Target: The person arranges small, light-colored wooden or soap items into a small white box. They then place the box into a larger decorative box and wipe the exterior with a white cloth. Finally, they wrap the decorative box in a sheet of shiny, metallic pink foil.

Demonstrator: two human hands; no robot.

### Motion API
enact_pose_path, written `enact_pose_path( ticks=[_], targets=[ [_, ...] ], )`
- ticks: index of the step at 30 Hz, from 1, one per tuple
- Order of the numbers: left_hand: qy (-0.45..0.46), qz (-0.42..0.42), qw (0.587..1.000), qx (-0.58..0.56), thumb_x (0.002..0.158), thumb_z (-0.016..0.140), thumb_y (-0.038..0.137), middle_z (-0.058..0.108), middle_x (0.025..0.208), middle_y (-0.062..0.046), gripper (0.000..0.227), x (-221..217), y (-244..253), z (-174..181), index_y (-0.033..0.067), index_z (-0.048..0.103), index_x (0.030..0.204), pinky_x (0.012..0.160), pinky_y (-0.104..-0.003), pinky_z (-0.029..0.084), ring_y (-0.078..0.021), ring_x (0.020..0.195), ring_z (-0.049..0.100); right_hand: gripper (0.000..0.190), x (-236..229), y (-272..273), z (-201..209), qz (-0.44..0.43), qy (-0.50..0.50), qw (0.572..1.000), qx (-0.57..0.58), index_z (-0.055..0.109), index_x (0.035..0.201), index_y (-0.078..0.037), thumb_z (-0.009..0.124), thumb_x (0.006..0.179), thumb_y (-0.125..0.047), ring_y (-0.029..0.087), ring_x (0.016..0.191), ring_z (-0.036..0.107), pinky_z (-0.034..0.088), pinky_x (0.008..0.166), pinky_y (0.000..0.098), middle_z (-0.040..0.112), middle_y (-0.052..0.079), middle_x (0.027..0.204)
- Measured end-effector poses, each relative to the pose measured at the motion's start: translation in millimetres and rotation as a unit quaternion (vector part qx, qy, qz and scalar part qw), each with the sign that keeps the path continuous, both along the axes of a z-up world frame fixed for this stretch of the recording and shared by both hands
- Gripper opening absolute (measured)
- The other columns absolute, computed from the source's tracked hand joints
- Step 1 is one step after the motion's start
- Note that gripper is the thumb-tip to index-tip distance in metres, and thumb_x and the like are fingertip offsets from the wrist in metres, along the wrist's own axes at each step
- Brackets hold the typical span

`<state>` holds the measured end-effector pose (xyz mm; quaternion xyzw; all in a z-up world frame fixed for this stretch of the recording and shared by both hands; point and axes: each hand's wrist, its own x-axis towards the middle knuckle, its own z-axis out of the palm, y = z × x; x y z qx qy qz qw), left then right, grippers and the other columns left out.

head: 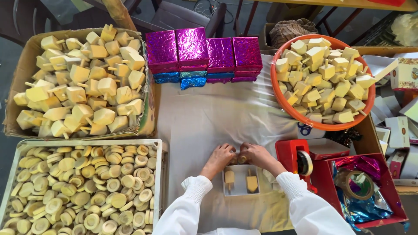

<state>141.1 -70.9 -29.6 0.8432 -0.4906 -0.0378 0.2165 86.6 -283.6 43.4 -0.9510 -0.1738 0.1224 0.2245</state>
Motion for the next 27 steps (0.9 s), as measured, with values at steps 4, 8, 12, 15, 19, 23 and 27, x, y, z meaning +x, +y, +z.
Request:
enact_pose_path(
  ticks=[4,8,12,15,19,23,27],
  targets=[
    [-0.001,0.0,1.0,-0.004,0.074,0.073,-0.001,0.066,0.123,0.0,0.036,0,2,10,0.0169,0.077,0.105,0.095,-0.039,0.047,-0.0235,0.12,0.056,0.044,2,0,2,0.001,0.007,1.0,0.002,0.077,0.106,-0.02,0.086,0.066,-0.004,0.028,0.102,0.067,0.056,0.084,0.0393,0.064,0.001,0.119],
    [-0.008,0.001,1.0,0.0,0.077,0.073,0.001,0.065,0.122,-0.001,0.03,-4,-1,0,0.0167,0.078,0.102,0.097,-0.039,0.047,-0.0242,0.121,0.055,0.042,-6,-3,14,-0.032,-0.006,0.999,0.013,0.077,0.109,-0.02,0.086,0.069,-0.007,0.028,0.103,0.066,0.055,0.085,0.0405,0.063,0.002,0.12],
    [-0.026,-0.008,1.0,0.009,0.079,0.072,0.002,0.065,0.122,-0.001,0.026,2,6,14,0.0175,0.079,0.099,0.099,-0.039,0.047,-0.0244,0.122,0.055,0.04,-26,-9,7,-0.127,-0.026,0.989,0.073,0.077,0.111,-0.02,0.085,0.073,-0.01,0.029,0.102,0.067,0.056,0.086,0.0398,0.064,0.004,0.119],
    [-0.01,-0.002,1.0,-0.002,0.074,0.071,0.001,0.064,0.123,-0.003,0.03,-1,6,22,0.0191,0.08,0.096,0.098,-0.039,0.047,-0.0254,0.121,0.055,0.041,-50,-7,6,-0.212,-0.052,0.968,0.128,0.077,0.112,-0.02,0.086,0.073,-0.012,0.029,0.103,0.067,0.056,0.088,0.0384,0.065,0.006,0.119],
    [0.029,0.019,0.999,-0.041,0.076,0.076,0.005,0.064,0.123,-0.003,0.027,4,9,11,0.0193,0.08,0.097,0.099,-0.04,0.047,-0.0259,0.121,0.055,0.045,-79,7,3,-0.256,-0.116,0.946,0.16,0.079,0.111,-0.021,0.088,0.068,-0.013,0.029,0.111,0.063,0.054,0.093,0.0393,0.064,0.007,0.12],
    [0.109,0.104,0.975,-0.164,0.075,0.084,0.016,0.063,0.121,-0.004,0.03,8,21,30,0.0188,0.08,0.105,0.102,-0.041,0.047,-0.0282,0.118,0.055,0.044,-106,32,16,-0.265,-0.117,0.951,0.106,0.081,0.106,-0.026,0.091,0.064,-0.016,0.029,0.119,0.053,0.047,0.099,0.0434,0.059,0.005,0.123],
    [0.127,0.18,0.954,-0.205,0.076,0.086,0.024,0.061,0.123,-0.005,0.036,-12,40,72,0.0191,0.08,0.111,0.101,-0.042,0.046,-0.0294,0.118,0.054,0.041,-116,51,15,-0.23,-0.104,0.967,0.035,0.081,0.102,-0.028,0.091,0.063,-0.019,0.031,0.128,0.043,0.04,0.104,0.0483,0.055,0.004,0.126]
  ],
)
